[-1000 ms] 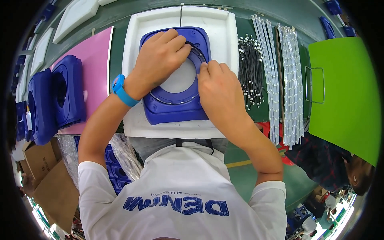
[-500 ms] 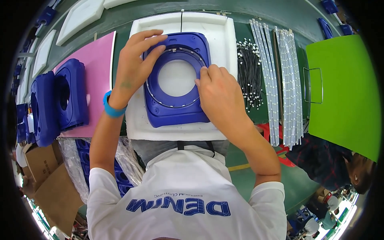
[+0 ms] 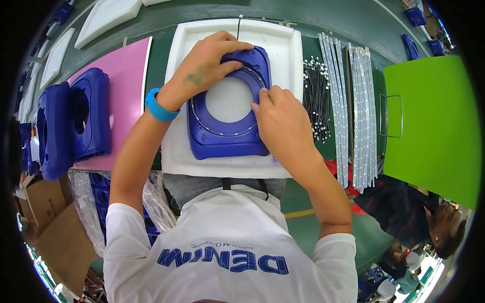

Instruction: The person assembles LED light strips into circular plastic frames by hand, taking the strips from a styrofoam tray and fitting them into the frames.

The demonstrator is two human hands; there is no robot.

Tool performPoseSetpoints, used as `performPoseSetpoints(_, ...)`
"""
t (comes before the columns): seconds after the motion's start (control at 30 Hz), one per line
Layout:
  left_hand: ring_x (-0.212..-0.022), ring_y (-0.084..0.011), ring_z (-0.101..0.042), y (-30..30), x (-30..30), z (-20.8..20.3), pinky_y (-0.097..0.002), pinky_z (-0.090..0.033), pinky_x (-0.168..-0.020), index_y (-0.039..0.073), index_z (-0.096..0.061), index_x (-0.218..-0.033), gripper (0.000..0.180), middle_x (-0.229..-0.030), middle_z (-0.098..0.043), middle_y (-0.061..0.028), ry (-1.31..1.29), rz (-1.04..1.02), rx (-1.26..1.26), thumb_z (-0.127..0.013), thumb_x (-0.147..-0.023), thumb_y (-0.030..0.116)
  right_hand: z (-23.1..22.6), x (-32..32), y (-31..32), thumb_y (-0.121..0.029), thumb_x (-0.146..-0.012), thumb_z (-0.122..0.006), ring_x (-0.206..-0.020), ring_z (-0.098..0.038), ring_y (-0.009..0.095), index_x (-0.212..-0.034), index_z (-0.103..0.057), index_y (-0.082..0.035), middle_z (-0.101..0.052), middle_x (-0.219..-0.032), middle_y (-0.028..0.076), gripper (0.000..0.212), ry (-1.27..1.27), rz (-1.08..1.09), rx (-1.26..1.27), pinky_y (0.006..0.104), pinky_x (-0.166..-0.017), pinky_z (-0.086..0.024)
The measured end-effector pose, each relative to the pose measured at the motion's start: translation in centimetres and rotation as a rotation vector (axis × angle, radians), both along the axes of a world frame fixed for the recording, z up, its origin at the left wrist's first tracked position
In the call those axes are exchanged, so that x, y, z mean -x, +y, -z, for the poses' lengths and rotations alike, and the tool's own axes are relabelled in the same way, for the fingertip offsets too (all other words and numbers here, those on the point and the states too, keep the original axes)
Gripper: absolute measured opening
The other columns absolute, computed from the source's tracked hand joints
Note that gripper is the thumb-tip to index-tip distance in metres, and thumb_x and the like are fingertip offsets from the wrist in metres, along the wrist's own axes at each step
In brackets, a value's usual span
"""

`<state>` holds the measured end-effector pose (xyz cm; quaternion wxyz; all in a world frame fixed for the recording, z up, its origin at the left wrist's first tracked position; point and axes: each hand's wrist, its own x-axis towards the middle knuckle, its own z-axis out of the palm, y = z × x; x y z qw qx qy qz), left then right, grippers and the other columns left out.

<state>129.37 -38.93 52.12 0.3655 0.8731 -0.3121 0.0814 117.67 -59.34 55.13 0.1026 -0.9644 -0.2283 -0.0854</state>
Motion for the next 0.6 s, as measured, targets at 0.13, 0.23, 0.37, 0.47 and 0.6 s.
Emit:
performPoseSetpoints(0.13, -0.109, -0.0336, -0.068, 2.8, 1.9, -0.2, -0.0388, -0.054, -0.095, 0.007, -0.076, -0.119, 0.033, -0.119, -0.071, -0.0157, -0.123, -0.111, 0.272, -0.081, -0.087, 0.014, -1.8, 1.1, -0.2, -0.025, -0.084, -0.081, -0.09, -0.06, 0.03, -0.122, -0.068, 0.005, -0.061, -0.099, 0.012, 0.051, 0.002, -0.157, -0.133, 0.0403, -0.077, -0.05)
performPoseSetpoints(0.23, -0.112, -0.0263, -0.068, 6.9, 4.4, 0.2, -0.0339, -0.053, -0.097, 0.003, -0.075, -0.12, 0.027, -0.122, -0.071, -0.0132, -0.066, -0.351, 0.372, -0.076, -0.095, 0.012, -1.3, 2.8, -0.1, -0.031, -0.076, -0.083, -0.093, -0.058, 0.028, -0.124, -0.067, 0.004, -0.061, -0.104, 0.009, 0.062, 0.055, -0.429, -0.17, 0.0398, -0.078, -0.047)
performPoseSetpoints(0.37, -0.108, -0.0188, -0.068, 9.9, 5.7, 4.0, -0.0308, -0.053, -0.095, 0.002, -0.075, -0.118, 0.022, -0.119, -0.072, -0.009, 0.104, -0.468, 0.686, -0.072, -0.099, 0.012, -1.7, 3.3, 0.5, -0.031, -0.067, -0.086, -0.096, -0.059, 0.027, -0.12, -0.069, 0.003, -0.064, -0.109, 0.01, 0.064, 0.01, -0.456, -0.039, 0.0398, -0.079, -0.046)
performPoseSetpoints(0.47, -0.097, -0.0099, -0.066, 10.1, 5.8, 4.9, -0.0262, -0.053, -0.087, 0.002, -0.076, -0.116, 0.019, -0.112, -0.073, -0.0009, 0.41, -0.528, 0.898, -0.068, -0.104, 0.015, -5.0, 0.2, 1.0, -0.027, -0.067, -0.086, -0.098, -0.061, 0.029, -0.116, -0.07, -0.001, -0.065, -0.111, 0.011, 0.057, -0.058, -0.417, -0.105, 0.0412, -0.079, -0.049)
performPoseSetpoints(0.6, -0.091, -0.0177, -0.064, 9.0, 5.8, 4.3, -0.0274, -0.052, -0.077, 0.0, -0.075, -0.11, 0.014, -0.111, -0.066, -0.0101, 0.13, -0.507, 0.568, -0.068, -0.1, 0.007, -7.1, -11.5, 3.4, -0.024, -0.075, -0.086, -0.103, -0.063, 0.033, -0.115, -0.07, -0.005, -0.067, -0.115, 0.011, 0.047, -0.359, -0.299, -0.153, 0.0444, -0.085, -0.053)
